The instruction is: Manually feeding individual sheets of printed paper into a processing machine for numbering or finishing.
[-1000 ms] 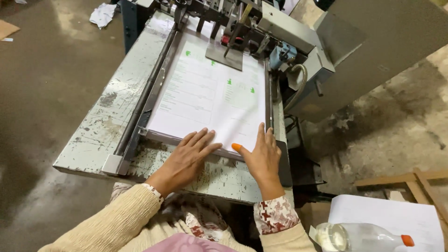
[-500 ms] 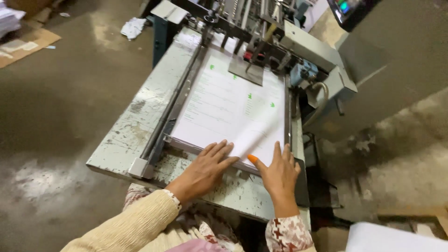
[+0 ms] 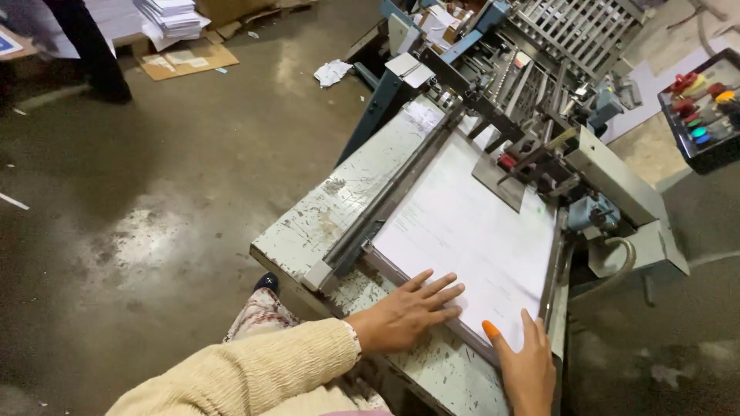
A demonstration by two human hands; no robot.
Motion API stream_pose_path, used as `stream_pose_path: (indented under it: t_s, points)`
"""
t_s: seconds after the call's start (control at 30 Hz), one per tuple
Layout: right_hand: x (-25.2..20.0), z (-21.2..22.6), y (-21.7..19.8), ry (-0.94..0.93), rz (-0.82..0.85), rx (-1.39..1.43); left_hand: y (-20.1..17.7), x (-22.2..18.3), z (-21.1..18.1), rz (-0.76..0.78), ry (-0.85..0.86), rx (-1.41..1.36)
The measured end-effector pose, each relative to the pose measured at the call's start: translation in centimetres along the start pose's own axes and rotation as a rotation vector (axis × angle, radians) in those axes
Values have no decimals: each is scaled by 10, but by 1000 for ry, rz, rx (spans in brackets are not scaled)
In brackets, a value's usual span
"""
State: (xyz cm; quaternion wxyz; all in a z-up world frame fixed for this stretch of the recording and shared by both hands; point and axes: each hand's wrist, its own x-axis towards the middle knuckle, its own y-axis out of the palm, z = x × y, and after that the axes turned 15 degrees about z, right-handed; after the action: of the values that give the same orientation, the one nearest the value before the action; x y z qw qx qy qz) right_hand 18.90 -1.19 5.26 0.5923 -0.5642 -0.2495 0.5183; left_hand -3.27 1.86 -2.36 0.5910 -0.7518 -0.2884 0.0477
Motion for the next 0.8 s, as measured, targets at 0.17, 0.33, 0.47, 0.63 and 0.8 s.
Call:
stream_pose_path:
  t_s: [0.17, 0.33, 0.47, 0.63, 0.8]
  points:
    - [4, 3, 2, 56, 17, -48, 8, 4, 3, 43, -14, -54]
    - [17, -3, 7, 109, 18, -154, 15, 5, 8, 11, 4, -95]
    - [24, -6, 12, 120, 4, -262, -1, 0, 2, 53, -13, -123]
    - [25, -5, 17, 113, -49, -322, -4, -1, 2, -70, 39, -87]
    - [30, -6, 22, 157, -81, -407, -1, -2, 2, -44, 35, -87]
